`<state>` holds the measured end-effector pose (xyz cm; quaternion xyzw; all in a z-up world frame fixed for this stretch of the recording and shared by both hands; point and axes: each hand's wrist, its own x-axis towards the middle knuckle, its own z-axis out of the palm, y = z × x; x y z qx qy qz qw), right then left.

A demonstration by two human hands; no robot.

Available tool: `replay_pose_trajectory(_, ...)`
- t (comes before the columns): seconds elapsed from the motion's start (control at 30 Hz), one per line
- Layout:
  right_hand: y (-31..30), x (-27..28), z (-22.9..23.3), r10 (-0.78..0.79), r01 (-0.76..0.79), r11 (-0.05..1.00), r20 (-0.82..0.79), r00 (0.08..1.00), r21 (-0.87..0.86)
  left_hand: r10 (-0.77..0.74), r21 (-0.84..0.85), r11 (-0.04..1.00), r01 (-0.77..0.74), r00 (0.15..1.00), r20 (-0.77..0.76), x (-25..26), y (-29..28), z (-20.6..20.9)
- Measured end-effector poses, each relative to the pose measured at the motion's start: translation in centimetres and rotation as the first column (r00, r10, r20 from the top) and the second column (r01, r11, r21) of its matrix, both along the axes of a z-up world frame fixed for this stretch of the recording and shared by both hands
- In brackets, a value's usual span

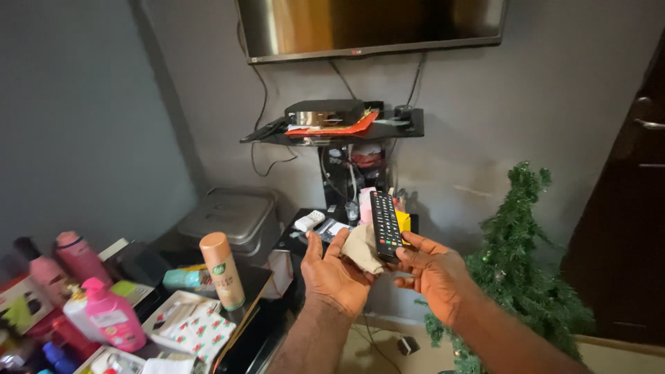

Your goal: The person picks up a remote control from a bed and wipes it with a cloth. They then move to a media console, wipe the remote again, and place it on the shelf. The person repeats this wiping and placing action multiple times.

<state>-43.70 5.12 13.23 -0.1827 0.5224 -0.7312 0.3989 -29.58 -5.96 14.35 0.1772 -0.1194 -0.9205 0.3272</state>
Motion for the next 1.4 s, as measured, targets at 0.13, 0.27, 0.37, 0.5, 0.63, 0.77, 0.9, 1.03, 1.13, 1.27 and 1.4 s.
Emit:
replay_pose_trajectory(0.13,-1.3,-0.4,0.2,-0.020,0.019,0.999,-0.046,0.999,-0.029,-0.067,-0.045,0.997,0.067,0.998,-0.013,-1.2,-2.7,-0.8)
replay_pose_trajectory(0.27,-3.2,-0.7,0.2,-0.054,0.051,0.998,-0.094,0.994,-0.033,-0.109,-0.044,0.993,0.107,0.993,-0.044,-0.9,-3.9,1.5)
replay_pose_trajectory(0.37,-4.8,-0.4,1.2,-0.131,0.127,0.991,-0.086,0.988,-0.051,-0.141,-0.101,0.986,0.133,0.987,-0.075,-1.3,-6.1,1.7)
replay_pose_trajectory(0.5,-6.7,0.2,2.6,-0.124,0.111,0.985,-0.101,0.987,-0.131,-0.179,-0.123,0.979,0.162,0.974,-0.141,-1.6,-8.8,2.3)
replay_pose_trajectory(0.63,-8.6,-0.5,3.2,-0.151,0.124,0.972,-0.127,0.980,-0.201,-0.161,-0.064,0.986,0.151,0.968,-0.193,-1.6,-10.1,3.9)
replay_pose_trajectory(0.77,-9.0,0.0,5.4,-0.151,0.120,0.971,-0.143,0.978,-0.206,-0.170,-0.072,0.985,0.157,0.953,-0.249,-2.9,-11.6,3.9)
replay_pose_trajectory(0.9,-9.4,-0.5,6.7,-0.187,0.150,0.966,-0.167,0.968,-0.209,-0.183,-0.092,0.982,0.164,0.943,-0.276,-3.8,-12.0,4.7)
replay_pose_trajectory(1.03,-10.1,-1.6,7.6,-0.253,0.223,0.960,-0.177,0.951,-0.172,-0.197,-0.115,0.978,0.172,0.945,-0.260,-4.4,-12.1,6.0)
replay_pose_trajectory(1.13,-10.6,-2.8,8.1,-0.212,0.174,0.963,-0.186,0.959,-0.204,-0.209,-0.130,0.975,0.178,0.938,-0.278,-5.3,-12.9,6.4)
replay_pose_trajectory(1.27,-12.0,-4.9,8.5,-0.212,0.171,0.960,-0.181,0.960,-0.221,-0.217,-0.159,0.972,0.171,0.913,-0.346,-6.9,-14.1,6.7)
replay_pose_trajectory(1.4,-13.7,-7.9,8.7,-0.223,0.177,0.956,-0.188,0.956,-0.235,-0.210,-0.189,0.970,0.152,0.916,-0.342,-8.9,-15.2,7.4)
